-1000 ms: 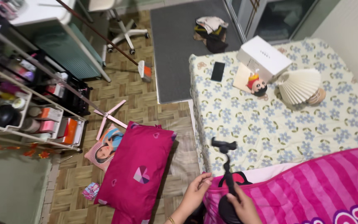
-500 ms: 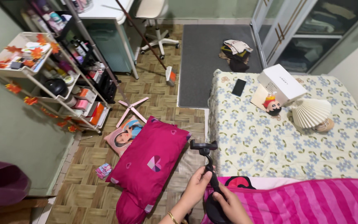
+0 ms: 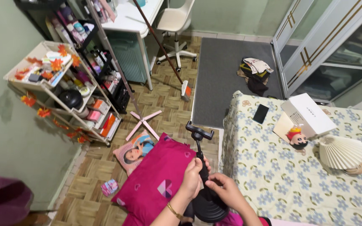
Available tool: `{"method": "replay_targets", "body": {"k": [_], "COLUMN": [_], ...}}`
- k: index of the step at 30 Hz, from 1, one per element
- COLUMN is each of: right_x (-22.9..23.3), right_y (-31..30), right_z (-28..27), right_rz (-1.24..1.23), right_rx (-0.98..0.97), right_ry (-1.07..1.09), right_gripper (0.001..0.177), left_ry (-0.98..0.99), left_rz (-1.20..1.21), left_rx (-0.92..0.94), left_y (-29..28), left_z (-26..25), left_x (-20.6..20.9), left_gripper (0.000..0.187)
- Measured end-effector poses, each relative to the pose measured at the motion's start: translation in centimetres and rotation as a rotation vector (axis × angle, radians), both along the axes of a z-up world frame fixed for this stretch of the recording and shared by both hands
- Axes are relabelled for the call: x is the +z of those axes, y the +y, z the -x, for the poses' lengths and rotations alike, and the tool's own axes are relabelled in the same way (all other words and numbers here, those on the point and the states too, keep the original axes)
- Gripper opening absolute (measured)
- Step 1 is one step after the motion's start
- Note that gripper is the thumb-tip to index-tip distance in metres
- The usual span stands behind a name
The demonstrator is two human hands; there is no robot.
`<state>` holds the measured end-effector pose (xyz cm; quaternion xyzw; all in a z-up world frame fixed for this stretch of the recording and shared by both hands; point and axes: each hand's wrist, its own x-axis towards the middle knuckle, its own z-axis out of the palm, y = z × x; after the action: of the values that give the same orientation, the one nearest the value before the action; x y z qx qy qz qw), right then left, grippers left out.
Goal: The person organizes a bedroom by folding and moving bedding, picking up a mobile phone stand and a blue container, and placing a folder into a wardrobe.
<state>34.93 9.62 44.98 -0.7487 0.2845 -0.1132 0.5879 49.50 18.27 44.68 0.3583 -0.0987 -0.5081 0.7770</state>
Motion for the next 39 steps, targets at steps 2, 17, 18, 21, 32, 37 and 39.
{"method": "replay_targets", "body": {"k": [2,17,18,21,32,37,39], "right_x": [1.3,0.9,1.1,1.6,2.3,2.8,3.1], "right_y": [-1.6,-17.2,-19.1,-25.8,-42.0,-45.5,-47.4], "right_z": [-2.4,-11.0,-11.9,-14.2,-24.3,-30.7,-33.4], "right_rz": [-0.013,0.09,0.077,0.092,0.234,0.181,0.239], "right_rx": [-0.047,-0.005,0.019,0.09,0.225,0.151,0.146], "right_ry": [0.074,-0.009,0.027,0.058,0.061,-0.091,-0.059], "right_gripper": [0.026,0.023,0.024,0.026,0.047,0.044,0.042], "left_ry": [-0.046,-0.001,-0.007,-0.041,-0.162,-0.162,-0.125], "left_rz": [0.024,-0.056,-0.084,-0.095,-0.055,-0.028,-0.034], "left_rx": [-0.014,0.253,0.267,0.327,0.514,0.582,0.579], "left_y": [-1.6,-16.5,-18.4,-24.4,-40.1,-45.1,-47.1], "left_z": [-3.1,-12.9,-13.5,-15.0,-19.8,-25.2,-27.4], "left_x": [1.3,0.5,0.3,-0.1,1.7,2.7,2.8], "left_gripper": [0.031,0.021,0.022,0.023,0.017,0.018,0.019]}}
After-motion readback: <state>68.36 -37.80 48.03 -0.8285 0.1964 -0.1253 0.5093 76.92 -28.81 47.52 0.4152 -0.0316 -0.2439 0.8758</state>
